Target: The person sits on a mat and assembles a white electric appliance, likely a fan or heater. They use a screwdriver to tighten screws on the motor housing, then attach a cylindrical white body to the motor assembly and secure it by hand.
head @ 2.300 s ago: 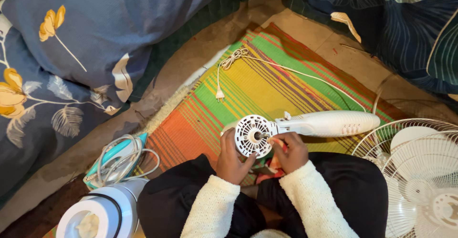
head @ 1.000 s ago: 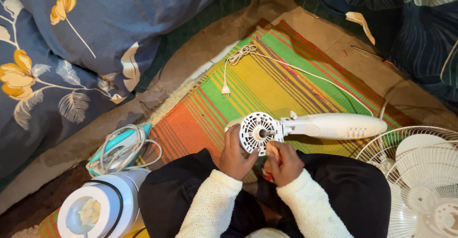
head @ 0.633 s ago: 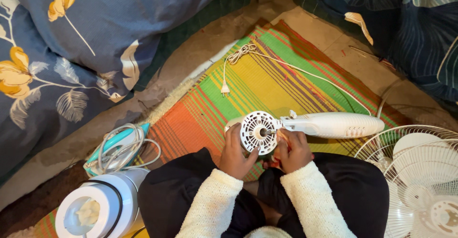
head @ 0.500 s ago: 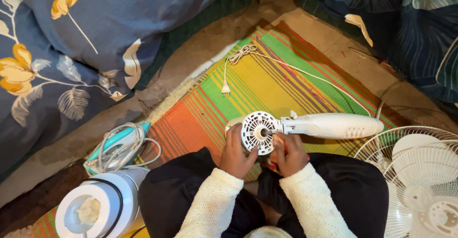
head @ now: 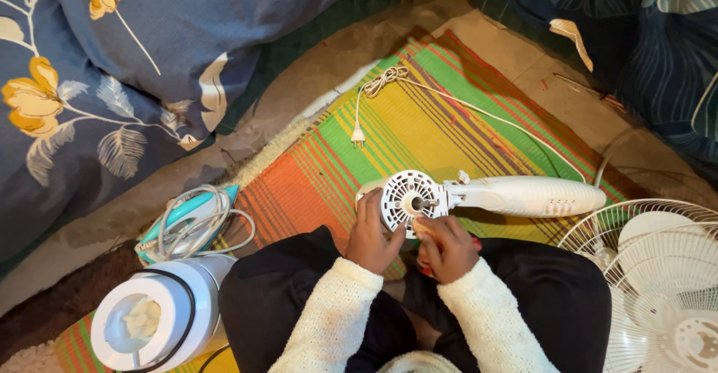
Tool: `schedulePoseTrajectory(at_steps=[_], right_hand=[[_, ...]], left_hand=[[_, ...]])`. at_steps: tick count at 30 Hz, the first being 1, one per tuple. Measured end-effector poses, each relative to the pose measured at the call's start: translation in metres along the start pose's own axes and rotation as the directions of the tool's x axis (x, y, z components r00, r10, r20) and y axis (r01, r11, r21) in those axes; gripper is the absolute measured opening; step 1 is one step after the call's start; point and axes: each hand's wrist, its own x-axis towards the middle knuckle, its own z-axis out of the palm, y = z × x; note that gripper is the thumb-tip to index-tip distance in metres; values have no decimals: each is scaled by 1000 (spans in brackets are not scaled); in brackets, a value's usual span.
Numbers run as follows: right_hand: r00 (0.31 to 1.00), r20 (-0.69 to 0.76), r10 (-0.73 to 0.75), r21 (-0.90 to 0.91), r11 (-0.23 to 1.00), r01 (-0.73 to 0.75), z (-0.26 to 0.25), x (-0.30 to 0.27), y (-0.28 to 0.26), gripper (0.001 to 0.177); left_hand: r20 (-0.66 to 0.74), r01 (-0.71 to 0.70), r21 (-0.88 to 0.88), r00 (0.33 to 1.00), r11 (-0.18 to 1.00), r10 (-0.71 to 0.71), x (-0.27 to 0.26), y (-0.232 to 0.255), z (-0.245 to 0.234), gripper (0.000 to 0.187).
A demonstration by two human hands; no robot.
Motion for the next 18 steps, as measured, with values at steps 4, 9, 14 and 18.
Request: schedulePoseTrajectory(at_steps=[4, 9, 14, 18], right_hand=[[997, -81, 6, -107, 994, -14, -6, 6, 11, 26], [989, -140, 44, -91, 994, -58, -13, 14, 21, 27], [995, -3, 102, 88, 991, -101, -22, 23, 16, 30], [977, 193, 86, 179, 976, -121, -23, 46, 20, 39]], left_hand=[[-4, -18, 11, 1000, 1000, 18, 1, -3, 1, 74], [25, 106, -10, 994, 994, -105, 7, -9, -3, 62], [-71, -20, 43, 997, 999, 23, 18, -17, -4, 58], [-69, -43, 29, 997, 999, 45, 23, -13, -5, 59]])
